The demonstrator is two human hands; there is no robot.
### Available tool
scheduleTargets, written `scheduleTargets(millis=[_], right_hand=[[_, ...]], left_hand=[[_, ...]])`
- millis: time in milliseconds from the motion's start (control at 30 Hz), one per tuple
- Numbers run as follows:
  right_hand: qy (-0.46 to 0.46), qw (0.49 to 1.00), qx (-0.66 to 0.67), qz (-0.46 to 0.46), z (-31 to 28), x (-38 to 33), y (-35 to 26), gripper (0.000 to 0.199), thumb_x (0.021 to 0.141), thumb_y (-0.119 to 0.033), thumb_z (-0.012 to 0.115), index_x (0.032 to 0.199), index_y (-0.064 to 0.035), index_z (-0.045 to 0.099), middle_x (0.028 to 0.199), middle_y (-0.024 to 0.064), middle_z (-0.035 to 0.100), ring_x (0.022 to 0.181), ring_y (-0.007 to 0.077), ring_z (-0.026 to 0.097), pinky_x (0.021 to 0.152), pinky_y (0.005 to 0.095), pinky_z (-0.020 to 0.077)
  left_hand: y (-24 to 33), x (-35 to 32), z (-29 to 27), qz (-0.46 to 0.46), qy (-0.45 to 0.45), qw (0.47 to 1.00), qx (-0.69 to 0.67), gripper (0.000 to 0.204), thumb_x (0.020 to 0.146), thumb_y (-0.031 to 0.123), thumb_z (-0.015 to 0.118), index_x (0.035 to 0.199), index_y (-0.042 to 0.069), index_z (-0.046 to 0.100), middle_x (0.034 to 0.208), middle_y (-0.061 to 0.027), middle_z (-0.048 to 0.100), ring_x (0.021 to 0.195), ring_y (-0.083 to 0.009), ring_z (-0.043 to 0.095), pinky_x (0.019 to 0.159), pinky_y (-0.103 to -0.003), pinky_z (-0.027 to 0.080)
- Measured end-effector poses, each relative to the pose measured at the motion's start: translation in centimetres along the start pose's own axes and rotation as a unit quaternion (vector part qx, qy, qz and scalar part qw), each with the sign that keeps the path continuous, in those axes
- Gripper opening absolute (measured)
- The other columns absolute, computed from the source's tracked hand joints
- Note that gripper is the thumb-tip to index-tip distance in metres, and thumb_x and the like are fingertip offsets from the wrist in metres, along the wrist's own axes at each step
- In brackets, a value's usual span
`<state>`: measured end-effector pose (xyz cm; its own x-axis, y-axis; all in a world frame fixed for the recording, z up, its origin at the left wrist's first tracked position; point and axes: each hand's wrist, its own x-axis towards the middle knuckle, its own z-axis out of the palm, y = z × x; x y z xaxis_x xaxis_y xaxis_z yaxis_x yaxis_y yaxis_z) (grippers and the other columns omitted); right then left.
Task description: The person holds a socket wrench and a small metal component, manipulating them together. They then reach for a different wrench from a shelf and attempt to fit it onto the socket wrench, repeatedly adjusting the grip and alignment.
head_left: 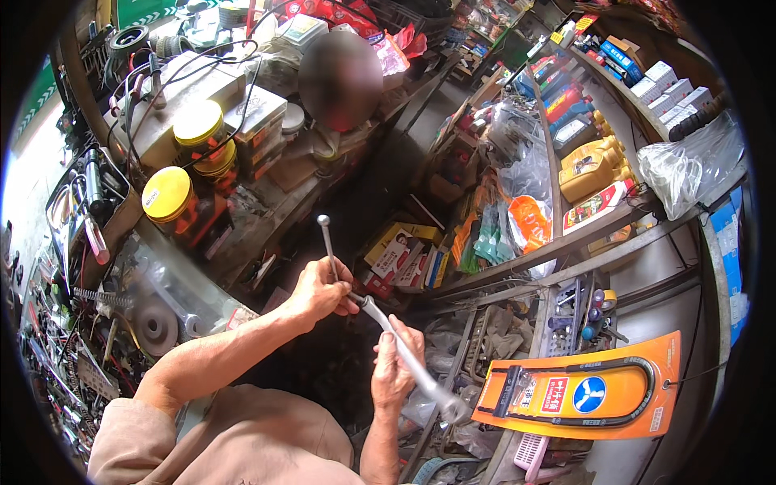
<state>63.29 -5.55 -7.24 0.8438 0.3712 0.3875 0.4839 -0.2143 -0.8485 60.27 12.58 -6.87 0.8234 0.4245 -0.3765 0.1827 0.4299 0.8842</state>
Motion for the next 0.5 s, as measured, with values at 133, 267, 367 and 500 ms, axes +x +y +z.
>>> scheduleTargets(millis=[133,267,367,500], right_hand=[[0.03,0.997,0.068,0.0,2.3,-2.2,-0.6,0.033,0.096,-0.017,0.052,0.125,-0.0007,0.055,0.108,0.0144,0.056,0.07,0.0173,0.06,0.05,0.0245,0.0503],[0.057,0.881,0.43,0.189,2.6,-3.3,-0.1,0.043,0.097,-0.028,0.05,0.132,-0.0032,0.046,0.107,0.0161,0.061,0.069,0.0202,0.06,0.05,0.029,0.0506],[0.023,0.625,0.729,0.278,1.0,-1.5,2.0,0.033,0.095,-0.028,0.051,0.119,-0.006,0.058,0.08,0.0075,0.056,0.063,0.0147,0.049,0.051,0.0265,0.0436],[-0.047,0.588,0.704,0.394,-0.8,1.7,5.1,0.036,0.095,-0.025,0.046,0.065,-0.0068,0.053,0.046,-0.0014,0.036,0.035,0.0104,0.026,0.033,0.0233,0.0244]], left_hand=[[0.5,0.4,-0.5,-0.039,-0.008,0.991,-0.128,0.01,0.087,0.005,0.061,0.094,0.004,0.053,0.081,-0.011,0.066,0.067,-0.0191,0.069,0.058,-0.028,0.056],[0.6,0.3,-0.7,-0.084,-0.076,0.976,-0.184,0.008,0.088,0.004,0.06,0.093,0.003,0.055,0.086,-0.0164,0.069,0.069,-0.0177,0.069,0.058,-0.026,0.055],[0.7,0.6,-1.0,-0.094,-0.147,0.964,-0.199,0.007,0.088,0.003,0.06,0.094,0.003,0.056,0.086,-0.0176,0.069,0.068,-0.0177,0.069,0.057,-0.024,0.054],[1.5,-1.0,0.3,-0.098,-0.285,0.953,-0.018,0.01,0.088,0.007,0.06,0.094,0.003,0.054,0.081,-0.0123,0.067,0.067,-0.0173,0.069,0.055,-0.025,0.053]])
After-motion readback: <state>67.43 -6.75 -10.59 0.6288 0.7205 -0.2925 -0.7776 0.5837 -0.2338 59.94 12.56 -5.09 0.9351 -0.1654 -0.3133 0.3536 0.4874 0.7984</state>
